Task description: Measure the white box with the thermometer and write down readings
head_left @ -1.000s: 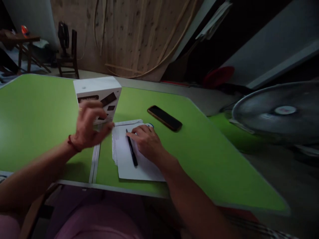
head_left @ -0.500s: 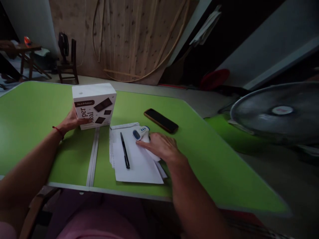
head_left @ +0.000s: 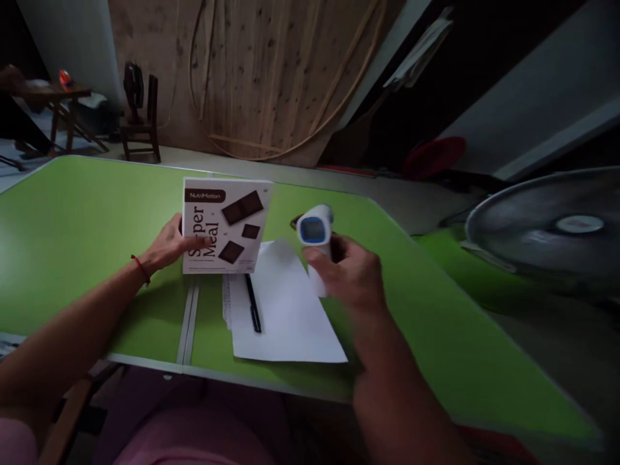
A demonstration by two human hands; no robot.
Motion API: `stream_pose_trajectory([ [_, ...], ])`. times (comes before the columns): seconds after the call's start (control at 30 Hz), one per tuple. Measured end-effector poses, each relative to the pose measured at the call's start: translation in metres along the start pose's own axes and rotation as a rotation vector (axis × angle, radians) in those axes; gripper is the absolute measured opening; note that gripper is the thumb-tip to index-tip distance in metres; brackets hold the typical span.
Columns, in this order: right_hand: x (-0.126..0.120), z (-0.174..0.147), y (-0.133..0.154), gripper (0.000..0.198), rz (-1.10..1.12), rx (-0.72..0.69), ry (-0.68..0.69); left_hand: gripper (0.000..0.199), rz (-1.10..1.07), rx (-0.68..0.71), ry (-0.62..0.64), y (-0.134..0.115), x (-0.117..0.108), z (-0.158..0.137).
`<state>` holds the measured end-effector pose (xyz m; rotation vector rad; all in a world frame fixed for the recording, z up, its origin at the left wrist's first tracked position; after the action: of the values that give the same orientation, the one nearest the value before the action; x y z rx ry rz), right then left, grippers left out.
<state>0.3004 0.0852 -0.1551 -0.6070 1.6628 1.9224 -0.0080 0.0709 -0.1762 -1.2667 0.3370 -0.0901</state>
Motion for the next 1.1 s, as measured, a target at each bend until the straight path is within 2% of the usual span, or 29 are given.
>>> stream_pose_trajectory([
  [0.07, -0.001, -0.008, 0.012, 0.030, 0.327, -0.080, -0.022, 0.056, 0.007, -0.004, 0.003, 0.003, 0.001, 0.000],
  [0.1, 0.001, -0.012, 0.019, 0.029, 0.476, -0.090, 0.019, 0.055, 0.011, -0.006, 0.007, 0.003, 0.001, 0.000],
  [0.2, 0.013, -0.023, 0.048, 0.030, 0.757, -0.075, 0.266, 0.054, 0.016, 0.006, 0.032, -0.003, 0.005, -0.001],
  [0.3, 0.024, -0.027, 0.069, 0.027, 0.749, -0.084, 0.462, 0.052, 0.017, 0.036, 0.034, -0.009, 0.008, -0.002],
  [0.4, 0.036, -0.025, 0.073, 0.028, 0.693, -0.089, 0.540, 0.052, 0.007, 0.034, 0.029, -0.009, 0.009, -0.003],
  [0.63, 0.055, -0.021, 0.058, 0.027, 0.719, -0.105, 0.472, 0.065, -0.009, -0.030, -0.003, -0.002, 0.008, -0.004],
  [0.77, 0.061, -0.018, 0.049, 0.028, 0.739, -0.139, 0.456, 0.066, -0.014, -0.046, 0.005, 0.000, 0.007, -0.003],
  [0.93, 0.066, -0.018, 0.043, 0.032, 0.660, -0.191, 0.470, 0.066, -0.027, -0.030, 0.016, 0.000, 0.006, -0.003],
  [1.1, 0.067, -0.021, 0.046, 0.033, 0.723, -0.163, 0.441, 0.067, -0.024, -0.035, 0.017, 0.000, 0.005, -0.003],
])
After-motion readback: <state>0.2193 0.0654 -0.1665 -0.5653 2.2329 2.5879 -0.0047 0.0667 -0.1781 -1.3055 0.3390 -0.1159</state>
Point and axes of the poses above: each hand's wrist, its own z-axis towards the middle knuckle, its own x-axis out of the palm, y = z × x, the point moved 3 cm from there along z, towards the middle knuckle, and after that the axes turned 8 degrees about y, right-handed, at the moved point
